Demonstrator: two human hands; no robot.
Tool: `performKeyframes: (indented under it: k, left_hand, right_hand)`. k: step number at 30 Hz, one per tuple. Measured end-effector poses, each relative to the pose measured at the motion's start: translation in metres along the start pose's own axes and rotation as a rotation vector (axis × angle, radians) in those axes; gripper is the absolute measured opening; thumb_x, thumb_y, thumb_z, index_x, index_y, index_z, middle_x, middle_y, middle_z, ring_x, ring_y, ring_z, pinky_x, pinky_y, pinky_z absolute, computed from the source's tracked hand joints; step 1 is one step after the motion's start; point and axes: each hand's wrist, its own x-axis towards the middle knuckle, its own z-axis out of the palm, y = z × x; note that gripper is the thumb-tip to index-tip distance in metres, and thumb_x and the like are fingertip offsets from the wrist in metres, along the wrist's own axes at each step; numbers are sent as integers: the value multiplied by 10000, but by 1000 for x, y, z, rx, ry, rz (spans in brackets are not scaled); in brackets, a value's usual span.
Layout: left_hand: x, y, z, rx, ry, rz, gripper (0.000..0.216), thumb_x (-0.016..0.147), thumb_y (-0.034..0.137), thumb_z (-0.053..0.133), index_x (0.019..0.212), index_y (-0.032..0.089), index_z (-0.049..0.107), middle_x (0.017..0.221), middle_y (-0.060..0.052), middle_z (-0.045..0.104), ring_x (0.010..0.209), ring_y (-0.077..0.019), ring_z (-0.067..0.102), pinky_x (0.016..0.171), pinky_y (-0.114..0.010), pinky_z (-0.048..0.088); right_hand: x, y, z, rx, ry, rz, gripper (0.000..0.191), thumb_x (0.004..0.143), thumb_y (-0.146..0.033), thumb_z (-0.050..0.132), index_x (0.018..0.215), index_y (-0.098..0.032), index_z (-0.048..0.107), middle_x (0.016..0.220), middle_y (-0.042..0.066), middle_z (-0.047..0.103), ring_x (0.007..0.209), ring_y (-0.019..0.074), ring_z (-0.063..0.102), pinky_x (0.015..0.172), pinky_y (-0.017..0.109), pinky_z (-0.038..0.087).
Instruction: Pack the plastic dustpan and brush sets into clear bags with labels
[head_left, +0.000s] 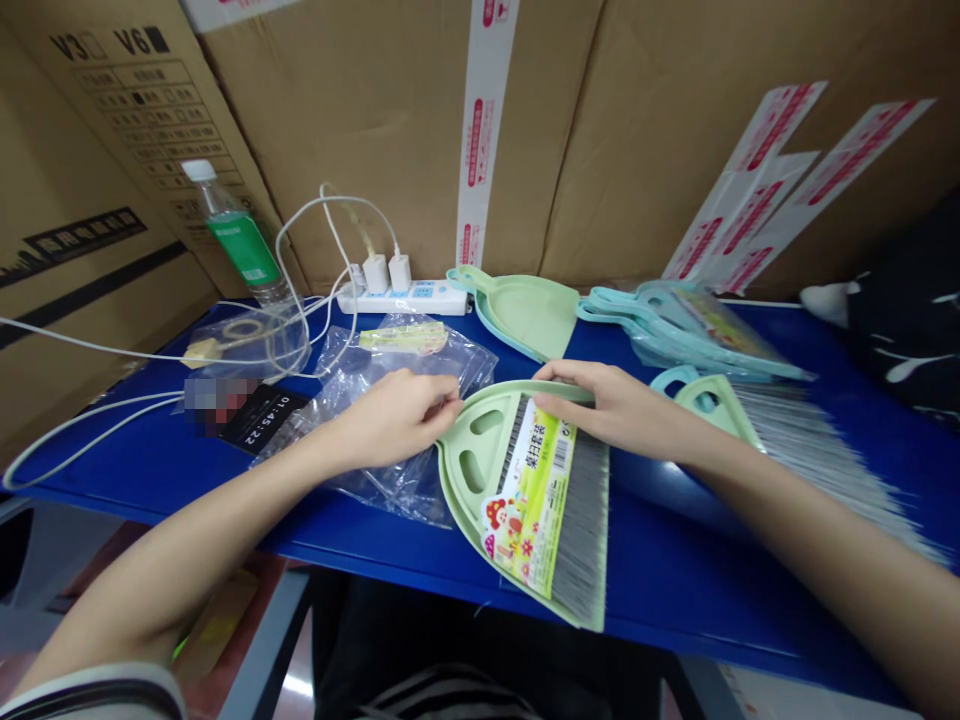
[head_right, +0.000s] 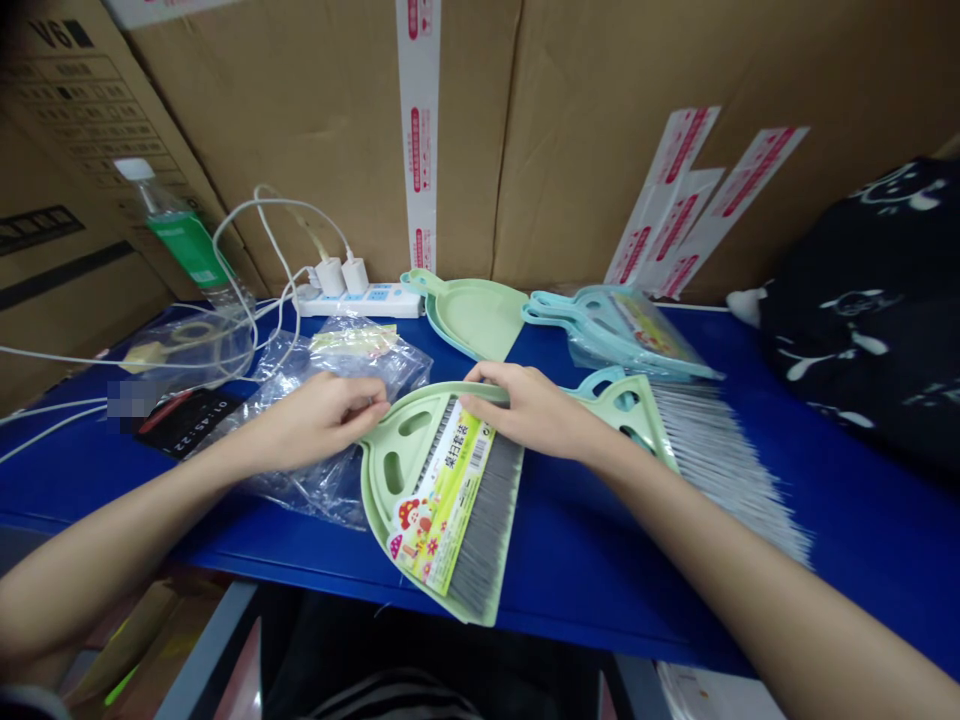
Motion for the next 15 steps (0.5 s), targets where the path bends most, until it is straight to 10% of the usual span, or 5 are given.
performKeyframes:
  k: [9,15]
  left_hand:
    - [-1,0,-2,16,9,-1,246,907,250,415,681,188,490,463,66,454,428,-88,404,508,-239,268]
    - [-2,-5,-18,456,118,-244,288,931,338,380,835,164,587,687,-55,644,570,-163,551,524,-261,294]
  right_hand:
    - [0,-2,-2,-7,15,23,309,816,-495,457,829,-210,577,759,38,671,674,189,605,601,312,448]
    - [0,0,-3,-6,18,40,291,820,-489,471,819,-218,579,767,38,685,676,188,617,604,313,453]
